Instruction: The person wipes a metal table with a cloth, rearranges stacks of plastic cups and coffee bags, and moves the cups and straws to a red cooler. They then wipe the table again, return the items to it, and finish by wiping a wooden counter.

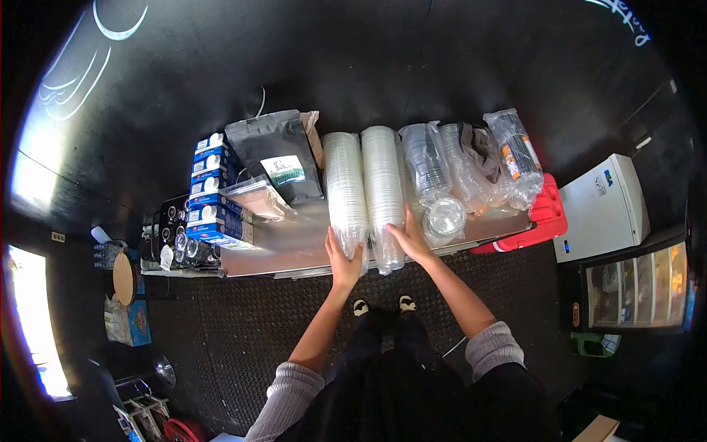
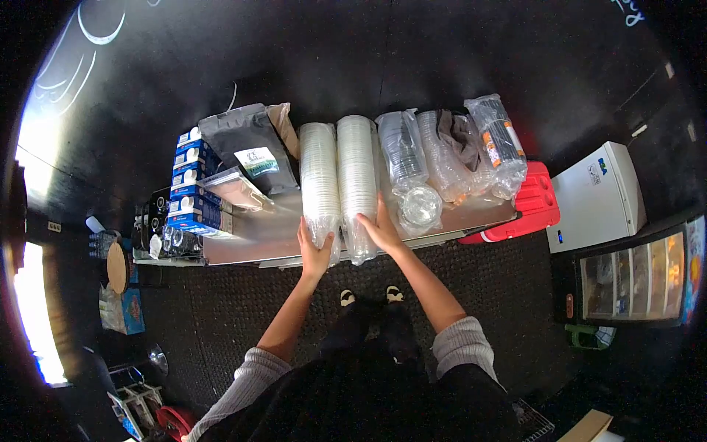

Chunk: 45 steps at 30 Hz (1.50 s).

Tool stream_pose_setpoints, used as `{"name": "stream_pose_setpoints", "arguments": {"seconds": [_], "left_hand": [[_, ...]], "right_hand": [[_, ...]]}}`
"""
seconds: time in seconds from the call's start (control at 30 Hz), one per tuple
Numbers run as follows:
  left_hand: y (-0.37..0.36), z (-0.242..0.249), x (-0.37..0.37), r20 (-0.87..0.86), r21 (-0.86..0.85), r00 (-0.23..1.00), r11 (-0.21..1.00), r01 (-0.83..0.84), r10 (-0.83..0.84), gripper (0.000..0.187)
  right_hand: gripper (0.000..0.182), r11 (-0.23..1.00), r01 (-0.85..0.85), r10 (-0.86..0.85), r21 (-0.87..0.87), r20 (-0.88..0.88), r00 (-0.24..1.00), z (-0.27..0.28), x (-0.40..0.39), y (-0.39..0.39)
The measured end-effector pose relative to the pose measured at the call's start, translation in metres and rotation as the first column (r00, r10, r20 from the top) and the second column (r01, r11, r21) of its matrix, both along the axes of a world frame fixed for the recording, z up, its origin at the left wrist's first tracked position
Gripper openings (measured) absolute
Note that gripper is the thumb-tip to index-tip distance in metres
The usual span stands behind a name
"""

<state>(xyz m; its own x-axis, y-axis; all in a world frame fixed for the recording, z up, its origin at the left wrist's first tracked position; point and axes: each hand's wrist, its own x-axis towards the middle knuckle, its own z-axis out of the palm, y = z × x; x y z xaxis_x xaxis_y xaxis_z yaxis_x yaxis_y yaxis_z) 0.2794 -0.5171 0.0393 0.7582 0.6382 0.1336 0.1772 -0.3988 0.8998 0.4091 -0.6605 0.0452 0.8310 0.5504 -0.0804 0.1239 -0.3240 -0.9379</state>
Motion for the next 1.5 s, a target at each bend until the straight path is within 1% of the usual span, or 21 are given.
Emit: {"name": "stream_pose_setpoints", "arguments": {"seconds": [0.03,0.17,0.2,0.27,0.37,0.53,0.6,0.67,0.7,0.8,0.83,0.93,1.0,1.07,1.1,1.13,1.23,1.27,1.33,1.37,1.5], "left_hand": [[0.0,-0.001,0.0,-0.006,0.015,1.0,1.0,0.008,-0.008,0.081],[0.001,-0.002,0.001,-0.015,0.011,0.999,1.0,0.028,-0.028,0.084],[0.002,-0.003,-0.001,-0.013,0.013,0.999,0.999,0.033,-0.033,0.084],[0.002,-0.005,-0.001,-0.087,0.152,0.996,0.988,0.011,0.002,0.087],[0.0,0.01,0.001,-0.089,0.228,0.996,0.974,0.008,0.012,0.087],[-0.014,0.046,0.012,0.055,0.275,0.998,0.961,-0.024,0.009,0.077],[-0.024,0.065,0.022,0.109,0.246,0.994,0.969,-0.018,-0.01,0.071],[-0.034,0.077,0.036,0.196,0.214,0.973,0.974,0.079,-0.122,0.061],[-0.043,0.082,0.045,0.218,0.16,0.972,0.986,0.047,-0.082,0.049],[-0.057,0.082,0.075,0.205,0.076,0.961,0.982,0.175,-0.187,0.042],[-0.063,0.079,0.087,0.207,0.037,0.96,0.982,0.186,-0.19,0.036],[-0.076,0.071,0.126,0.142,0.08,0.961,0.97,0.229,-0.238,0.036],[-0.08,0.07,0.148,0.134,0.091,0.958,0.966,0.243,-0.254,0.044],[-0.083,0.07,0.161,-0.052,0.459,0.968,0.854,0.243,-0.247,0.054],[-0.084,0.067,0.166,-0.273,0.472,0.945,0.83,0.296,-0.182,0.065],[-0.083,0.064,0.17,-0.276,0.474,0.946,0.832,0.289,-0.171,0.065],[-0.075,0.058,0.173,-0.621,0.538,0.78,0.765,0.354,0.075,0.085],[-0.071,0.056,0.172,-0.624,0.538,0.777,0.768,0.348,0.085,0.085],[-0.065,0.05,0.17,-0.494,0.521,0.847,0.846,0.109,0.195,0.088],[-0.063,0.047,0.167,-0.453,0.513,0.868,0.856,0.068,0.202,0.089],[-0.065,0.043,0.167,-0.431,0.531,0.875,0.846,0.047,0.221,0.089]], "right_hand": [[0.092,0.998,-0.065,0.065,-0.012,-0.012,0.998,-0.004,0.0,0.002],[0.092,0.999,-0.029,0.03,-0.022,0.062,0.998,-0.005,-0.001,0.003],[0.093,0.995,-0.045,0.048,-0.092,0.024,0.999,0.001,-0.001,0.003],[0.093,0.985,-0.058,0.057,-0.16,-0.009,0.998,0.015,-0.001,0.001],[0.094,0.955,-0.041,0.056,-0.294,0.041,0.998,0.026,-0.001,0.001],[0.092,0.945,-0.066,0.119,-0.321,0.149,0.982,0.031,-0.003,-0.006],[0.082,0.956,-0.022,0.095,-0.291,0.237,0.967,0.033,0.0,-0.01],[0.063,0.989,-0.03,0.082,-0.143,0.376,0.923,0.056,0.003,-0.019],[0.045,1.0,0.01,-0.006,-0.006,0.471,0.882,0.064,0.007,-0.022],[0.035,0.999,0.045,-0.044,0.008,0.376,0.926,0.087,0.039,-0.042],[0.029,0.993,0.108,-0.115,0.042,0.433,0.894,0.084,0.057,-0.05],[0.032,0.986,0.165,-0.138,-0.018,0.455,0.88,0.07,0.109,-0.071],[0.034,0.99,0.13,-0.091,-0.058,0.441,0.893,0.063,0.125,-0.077],[0.035,0.991,0.087,-0.039,-0.098,0.416,0.908,0.058,0.134,-0.079],[0.036,0.993,0.052,-0.003,-0.105,0.424,0.905,0.058,0.136,-0.077],[0.036,0.994,0.016,0.034,-0.111,0.434,0.9,0.059,0.139,-0.074],[0.041,0.99,-0.001,0.065,-0.144,0.441,0.895,0.059,0.146,-0.069],[0.043,0.985,0.024,0.065,-0.173,0.489,0.87,0.058,0.147,-0.067],[0.047,0.972,0.043,0.065,-0.23,0.441,0.895,0.053,0.152,-0.066],[0.051,0.954,0.071,0.052,-0.291,0.395,0.917,0.05,0.153,-0.065],[0.063,0.943,0.09,0.02,-0.321,0.325,0.946,0.048,0.152,-0.058]]}}
